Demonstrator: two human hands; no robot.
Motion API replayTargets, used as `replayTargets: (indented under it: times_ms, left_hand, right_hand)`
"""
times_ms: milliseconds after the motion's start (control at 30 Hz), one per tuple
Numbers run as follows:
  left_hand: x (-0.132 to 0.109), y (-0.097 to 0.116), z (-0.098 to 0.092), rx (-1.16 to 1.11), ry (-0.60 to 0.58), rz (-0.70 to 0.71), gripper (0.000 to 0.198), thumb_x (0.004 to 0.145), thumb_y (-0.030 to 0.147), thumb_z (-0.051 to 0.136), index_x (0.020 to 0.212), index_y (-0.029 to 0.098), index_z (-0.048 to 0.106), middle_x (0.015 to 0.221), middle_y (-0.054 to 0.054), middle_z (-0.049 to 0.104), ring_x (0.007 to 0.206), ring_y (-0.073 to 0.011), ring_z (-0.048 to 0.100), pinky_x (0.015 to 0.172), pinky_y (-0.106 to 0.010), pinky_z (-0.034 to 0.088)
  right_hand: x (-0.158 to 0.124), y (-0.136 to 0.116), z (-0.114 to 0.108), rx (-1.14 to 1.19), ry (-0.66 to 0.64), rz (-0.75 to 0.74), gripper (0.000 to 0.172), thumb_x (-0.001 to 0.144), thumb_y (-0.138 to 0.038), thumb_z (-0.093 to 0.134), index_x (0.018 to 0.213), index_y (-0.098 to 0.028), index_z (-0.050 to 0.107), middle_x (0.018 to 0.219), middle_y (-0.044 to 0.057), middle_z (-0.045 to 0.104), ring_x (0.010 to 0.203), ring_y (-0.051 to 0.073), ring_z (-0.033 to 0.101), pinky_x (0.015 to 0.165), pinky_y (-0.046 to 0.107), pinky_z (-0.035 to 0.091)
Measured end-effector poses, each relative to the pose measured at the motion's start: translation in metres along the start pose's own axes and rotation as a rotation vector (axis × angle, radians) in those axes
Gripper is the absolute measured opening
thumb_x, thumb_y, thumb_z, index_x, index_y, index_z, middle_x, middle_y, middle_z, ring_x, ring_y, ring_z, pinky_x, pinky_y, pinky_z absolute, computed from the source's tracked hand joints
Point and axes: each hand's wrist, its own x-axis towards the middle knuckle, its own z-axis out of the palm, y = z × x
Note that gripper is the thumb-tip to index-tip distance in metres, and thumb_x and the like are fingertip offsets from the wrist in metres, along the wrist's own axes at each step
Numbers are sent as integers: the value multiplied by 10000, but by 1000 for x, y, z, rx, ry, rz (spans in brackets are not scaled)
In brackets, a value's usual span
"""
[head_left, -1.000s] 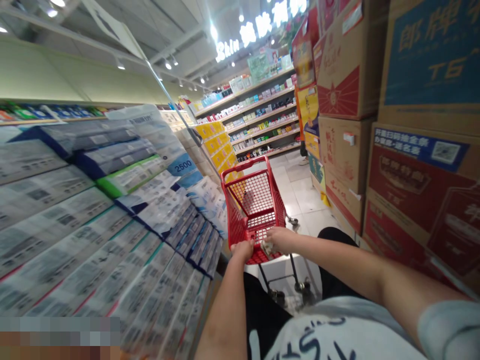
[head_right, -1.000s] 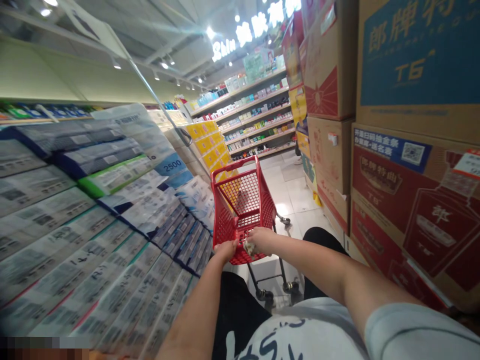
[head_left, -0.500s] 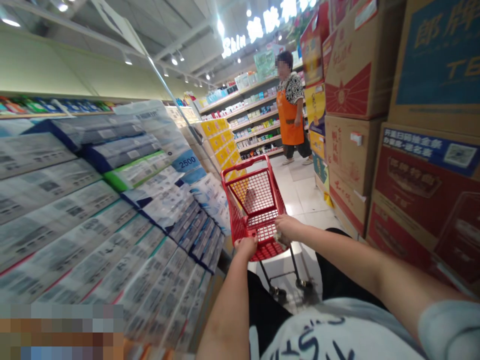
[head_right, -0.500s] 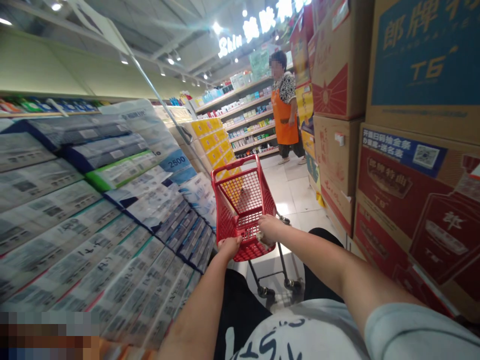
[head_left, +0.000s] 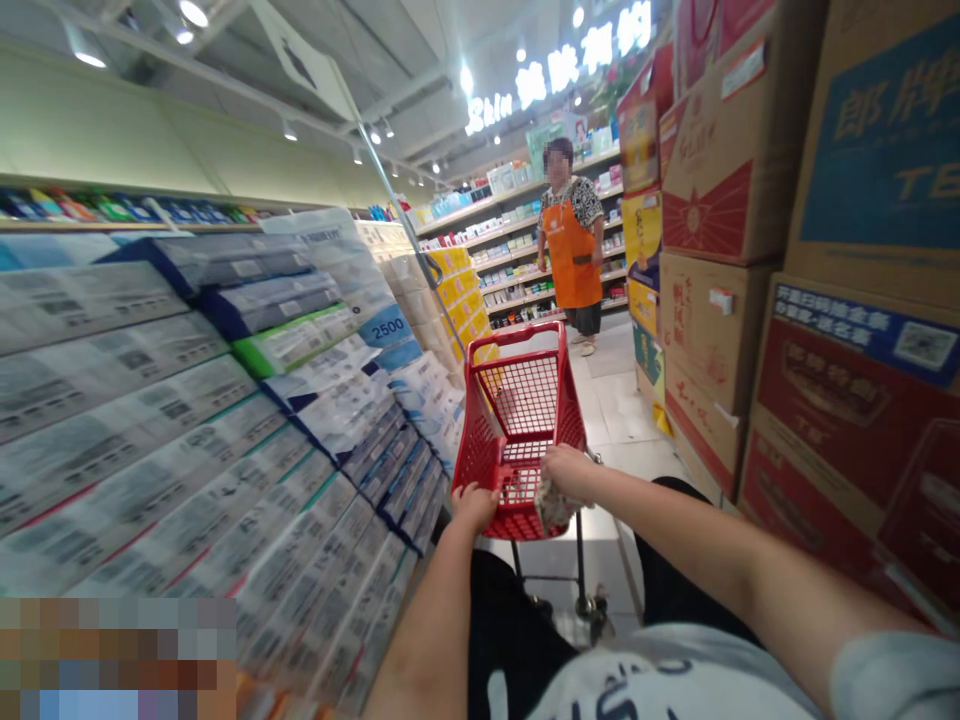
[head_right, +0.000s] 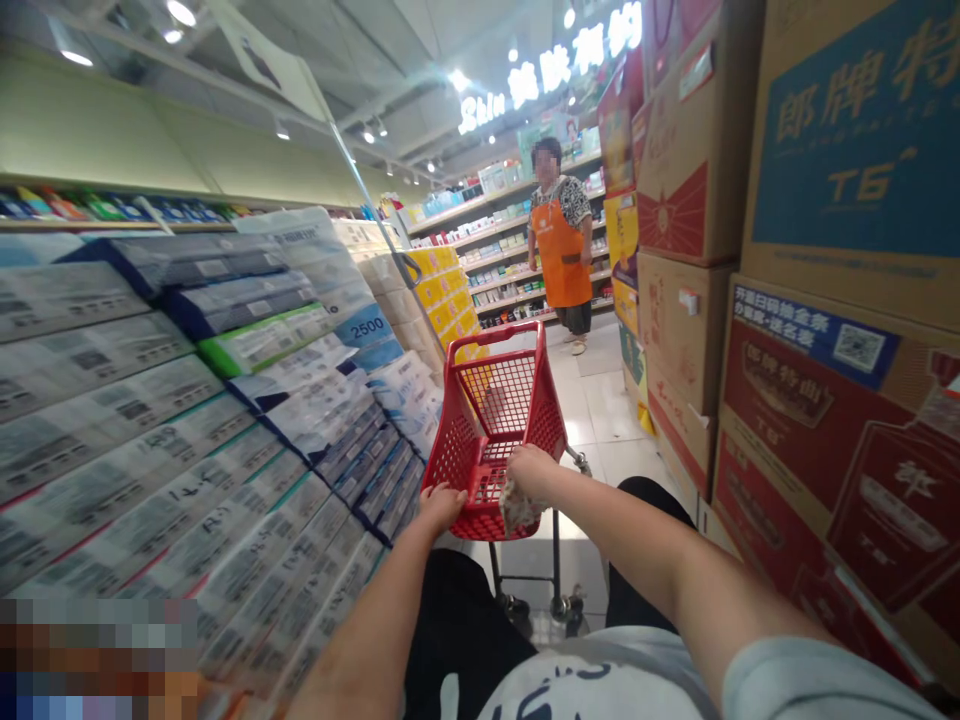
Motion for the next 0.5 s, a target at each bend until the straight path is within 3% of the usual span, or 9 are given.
replayTargets:
  times_ms: [100,200,267,333,400,500]
  left_hand:
    - [-3,26,-2,-21,43,-85,470,907,445,253,972,268,684,1159,-50,635,1269,-285,361,1046,-511,142]
    - [-10,62,1,-127,77,-55,517,921,453,203,964,267,684,1160,-55,631,1245,-278,388,1035,-555,145]
    - [-16,79,5,-137,122,8,577,929,460,170,901,237,702,1075,-83,663,1196,-274,439,1044,-561,125]
    - [-21,89,8,-132,188,79,594,936,449,159,871,228,707,1032,-92,676,1217,-269,418,1060,-558,88]
    - [-24,91,9,-138,220,115,576,942,423,163,880,233,703,1043,-84,674,1260,-263,368,1067,-562,59]
    - [-26,87,7,-145,212,133,515,945,377,192,947,240,688,1079,-71,662,1291,-266,325,1062,-579,46]
  right_hand:
    - [1,-2,2,-37,26,-11,286,550,-301,720,798,-165,680,932,85,643,943,244,507,852,334,343]
    - [-2,3,6,1,32,-105,212,617,-316,673,782,-182,679,911,69,645,933,229,511,861,334,339]
    - [-2,13,5,26,62,-100,253,594,-304,694,819,-189,684,932,64,645,949,230,511,860,329,344]
    - [0,21,3,39,90,-18,281,568,-269,713,830,-173,685,941,74,643,943,230,517,849,322,359]
    - [1,23,4,56,83,48,200,603,-222,686,790,-151,684,911,87,644,902,215,535,832,305,377]
    - [0,11,12,101,72,33,138,637,-183,657,770,-158,682,896,81,648,886,199,549,833,284,393]
